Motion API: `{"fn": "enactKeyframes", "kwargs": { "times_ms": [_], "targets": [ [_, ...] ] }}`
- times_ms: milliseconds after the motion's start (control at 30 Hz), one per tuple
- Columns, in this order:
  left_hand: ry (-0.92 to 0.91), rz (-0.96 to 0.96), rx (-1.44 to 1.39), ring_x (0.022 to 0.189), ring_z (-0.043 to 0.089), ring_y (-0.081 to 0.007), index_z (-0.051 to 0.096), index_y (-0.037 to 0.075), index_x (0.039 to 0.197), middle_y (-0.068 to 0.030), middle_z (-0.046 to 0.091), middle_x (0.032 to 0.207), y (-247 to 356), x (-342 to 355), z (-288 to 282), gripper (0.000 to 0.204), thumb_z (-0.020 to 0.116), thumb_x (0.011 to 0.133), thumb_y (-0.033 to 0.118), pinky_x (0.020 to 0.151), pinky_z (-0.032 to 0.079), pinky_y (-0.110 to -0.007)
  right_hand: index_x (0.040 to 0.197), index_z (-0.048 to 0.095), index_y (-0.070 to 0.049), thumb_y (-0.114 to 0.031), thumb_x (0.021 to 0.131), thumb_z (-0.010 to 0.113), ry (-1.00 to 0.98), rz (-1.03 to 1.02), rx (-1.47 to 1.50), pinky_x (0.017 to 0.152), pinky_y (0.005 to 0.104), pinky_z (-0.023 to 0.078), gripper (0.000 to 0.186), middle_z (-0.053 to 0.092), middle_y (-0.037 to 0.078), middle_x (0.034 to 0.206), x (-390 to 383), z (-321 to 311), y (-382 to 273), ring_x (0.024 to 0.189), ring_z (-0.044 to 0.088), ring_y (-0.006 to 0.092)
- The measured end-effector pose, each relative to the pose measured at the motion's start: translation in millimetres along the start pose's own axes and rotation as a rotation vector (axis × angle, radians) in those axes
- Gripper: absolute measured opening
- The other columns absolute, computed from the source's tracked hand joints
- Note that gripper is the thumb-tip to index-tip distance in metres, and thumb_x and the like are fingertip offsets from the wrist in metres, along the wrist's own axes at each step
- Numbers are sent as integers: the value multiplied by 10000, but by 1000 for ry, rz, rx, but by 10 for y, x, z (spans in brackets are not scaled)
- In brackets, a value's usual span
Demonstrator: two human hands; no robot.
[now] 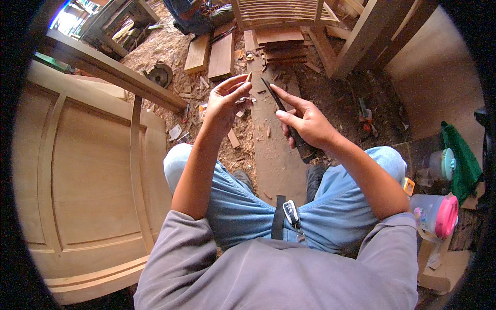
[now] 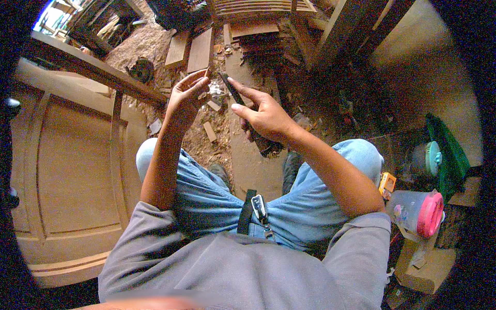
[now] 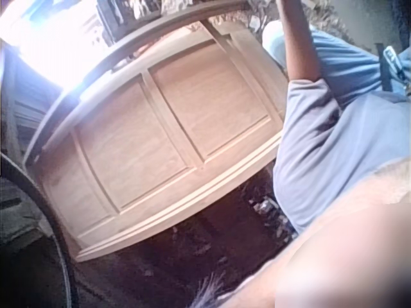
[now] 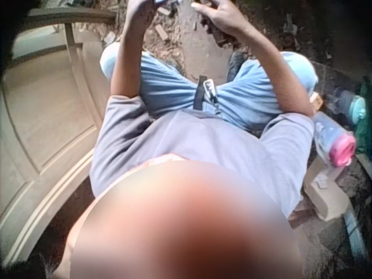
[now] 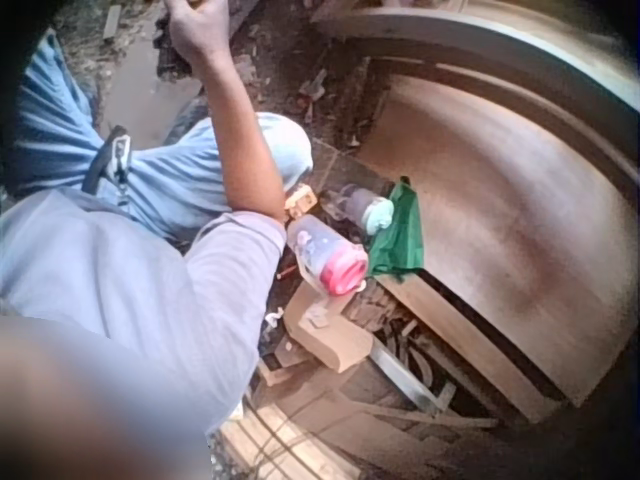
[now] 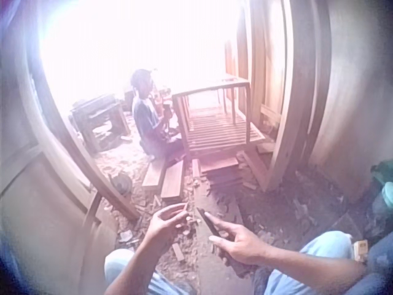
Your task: The person sits on the floor and uses a chisel to carve a small piece of wood held in the left hand. They repeatedly scrape the wood surface, pause to inspect the carved area, and continue carving with controlled strokes.
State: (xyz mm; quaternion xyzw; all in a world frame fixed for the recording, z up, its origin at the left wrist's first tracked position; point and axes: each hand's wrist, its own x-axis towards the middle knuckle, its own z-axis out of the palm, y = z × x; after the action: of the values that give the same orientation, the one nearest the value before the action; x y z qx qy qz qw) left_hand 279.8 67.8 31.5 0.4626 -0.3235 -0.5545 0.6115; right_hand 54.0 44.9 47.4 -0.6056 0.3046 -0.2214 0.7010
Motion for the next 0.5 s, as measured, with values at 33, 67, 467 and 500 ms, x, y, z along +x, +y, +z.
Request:
{"fn": "enactKeyframes", "kwargs": {
  "times_ms": [33, 67, 467, 500],
  "targets": [
    [19, -19, 19, 836, 650, -101, 653, 68, 1153, -37, 689, 1030, 3, 0, 2, 341, 755, 835, 141, 713, 555, -263, 1497, 324, -245, -129, 973, 511, -18, -8, 22, 482, 258, 520, 569, 517, 15, 639, -9, 12, -18, 531, 512, 78],
    [10, -19, 22, 840, 651, -102, 653, 66, 1154, -38, 690, 1028, 4, 2, 3, 341, 753, 837, 141, 713, 556, -263, 1496, 326, -244, -141, 979, 506, 0, 8, 7, 478, 257, 516, 557, 512, 13, 632, -20, 19, -33, 522, 507, 78],
    [-49, -17, 34, 794, 659, -98, 663, 54, 1140, -44, 704, 1008, -53, -2, 43, 310, 739, 851, 139, 695, 562, -249, 1494, 329, -233, -188, 1003, 484, -38, -21, -118, 460, 247, 496, 517, 495, -1, 605, -23, -17, 19, 505, 498, 72],
    [-52, -23, 21, 795, 660, -99, 664, 54, 1137, -44, 705, 1004, -49, -4, 49, 301, 733, 856, 137, 692, 563, -249, 1494, 330, -233, -189, 1003, 484, -37, -7, -106, 460, 246, 497, 517, 495, -3, 605, -29, -13, 11, 505, 497, 71]
  ]
}}
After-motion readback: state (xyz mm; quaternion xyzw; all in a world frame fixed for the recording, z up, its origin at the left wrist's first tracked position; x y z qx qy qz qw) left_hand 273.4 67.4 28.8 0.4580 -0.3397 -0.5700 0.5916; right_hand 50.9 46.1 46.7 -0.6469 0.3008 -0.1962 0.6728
